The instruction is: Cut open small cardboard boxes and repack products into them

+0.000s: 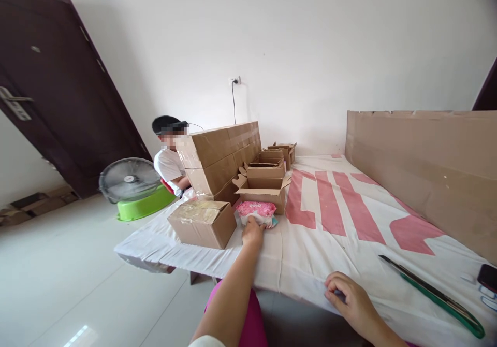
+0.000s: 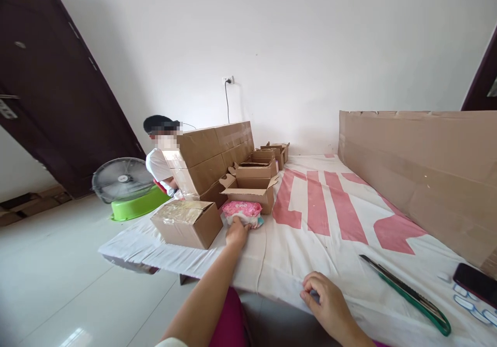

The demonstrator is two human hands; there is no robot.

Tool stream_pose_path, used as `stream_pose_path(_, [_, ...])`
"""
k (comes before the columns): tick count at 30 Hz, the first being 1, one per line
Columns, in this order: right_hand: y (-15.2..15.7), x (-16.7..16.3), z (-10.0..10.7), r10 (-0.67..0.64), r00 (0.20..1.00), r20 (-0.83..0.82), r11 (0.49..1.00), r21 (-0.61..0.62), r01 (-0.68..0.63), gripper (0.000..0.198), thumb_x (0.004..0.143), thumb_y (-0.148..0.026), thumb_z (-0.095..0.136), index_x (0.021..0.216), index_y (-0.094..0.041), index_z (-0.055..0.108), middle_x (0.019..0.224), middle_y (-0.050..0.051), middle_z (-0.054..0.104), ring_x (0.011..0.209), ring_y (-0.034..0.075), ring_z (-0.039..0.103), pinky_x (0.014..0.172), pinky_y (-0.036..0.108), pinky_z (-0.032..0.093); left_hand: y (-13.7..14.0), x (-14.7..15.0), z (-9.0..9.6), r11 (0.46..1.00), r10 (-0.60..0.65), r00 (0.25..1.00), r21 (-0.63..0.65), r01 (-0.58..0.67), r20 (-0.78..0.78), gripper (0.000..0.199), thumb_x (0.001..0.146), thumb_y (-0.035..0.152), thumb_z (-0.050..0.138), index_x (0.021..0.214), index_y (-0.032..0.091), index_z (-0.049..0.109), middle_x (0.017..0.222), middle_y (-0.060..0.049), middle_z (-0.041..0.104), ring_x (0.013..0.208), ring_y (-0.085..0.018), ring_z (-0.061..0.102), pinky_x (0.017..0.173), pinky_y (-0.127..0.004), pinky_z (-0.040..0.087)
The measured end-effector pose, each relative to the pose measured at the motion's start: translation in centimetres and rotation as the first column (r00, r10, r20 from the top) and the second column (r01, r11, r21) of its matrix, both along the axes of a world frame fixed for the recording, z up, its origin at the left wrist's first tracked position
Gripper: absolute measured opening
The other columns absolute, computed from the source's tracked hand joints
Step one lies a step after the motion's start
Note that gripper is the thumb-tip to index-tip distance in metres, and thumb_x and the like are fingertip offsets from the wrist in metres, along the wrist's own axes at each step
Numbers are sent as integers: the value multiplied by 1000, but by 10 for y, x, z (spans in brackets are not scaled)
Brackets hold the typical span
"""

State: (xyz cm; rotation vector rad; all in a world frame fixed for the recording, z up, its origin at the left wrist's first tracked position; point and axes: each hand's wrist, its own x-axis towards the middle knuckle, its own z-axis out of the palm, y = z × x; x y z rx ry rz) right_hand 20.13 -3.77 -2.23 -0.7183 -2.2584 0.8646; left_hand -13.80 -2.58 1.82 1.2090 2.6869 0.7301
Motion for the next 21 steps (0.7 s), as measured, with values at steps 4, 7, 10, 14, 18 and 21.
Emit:
stream_pose_path(4, [1,1,-2,-9,1000,19,1000,17,9,24,91,-38,51,72,-23,56,85,4,64,81,20,63,75,30,48,-4,-5,-8,997,55,998,56,-55,17,34,90,24,52,120,8,46,118,-24,60,111,-31,59,89,-41,43])
stream_pose_path(7, [3,2,-6,-23,999,30,999,33,22,25,90,-40,51,72,-23,57,87,5,66,84,21,64,77,30,49,-11,-1,-10,993,8,1000,121,-11,21,28,89,16,48,116,8,49,109,-21,64,103,-29,62,86,-41,45])
stream_pose_path(10, [5,3,-9,-39,999,35,998,56,37,28,90,-43,51,72,-23,58,90,6,67,86,22,65,78,30,50,-21,19,-7,966,-116,992,229,122,-40,24,86,7,46,107,10,56,106,-17,66,102,-26,63,89,-38,46])
stream_pose_path(14, [7,6,-11,-30,999,44,995,93,25,29,90,-45,51,72,-23,59,92,6,67,86,20,65,77,28,51,-43,37,14,884,-274,943,335,325,-190,25,83,6,48,97,20,63,101,-8,68,100,-20,61,91,-32,47])
stream_pose_path(18, [8,8,-13,-27,998,64,993,116,20,29,90,-46,51,73,-24,60,94,5,67,87,19,66,77,27,51,-78,-19,66,881,-126,950,408,239,-284,29,82,7,46,98,21,65,108,-9,65,111,-24,55,101,-41,41])
stream_pose_path(21, [9,7,-16,-34,997,64,992,125,26,30,90,-47,51,73,-24,61,94,5,68,88,19,66,75,26,52,-107,-94,107,902,140,955,431,-15,-261,32,84,11,43,104,20,66,125,-11,60,125,-31,43,108,-51,30])
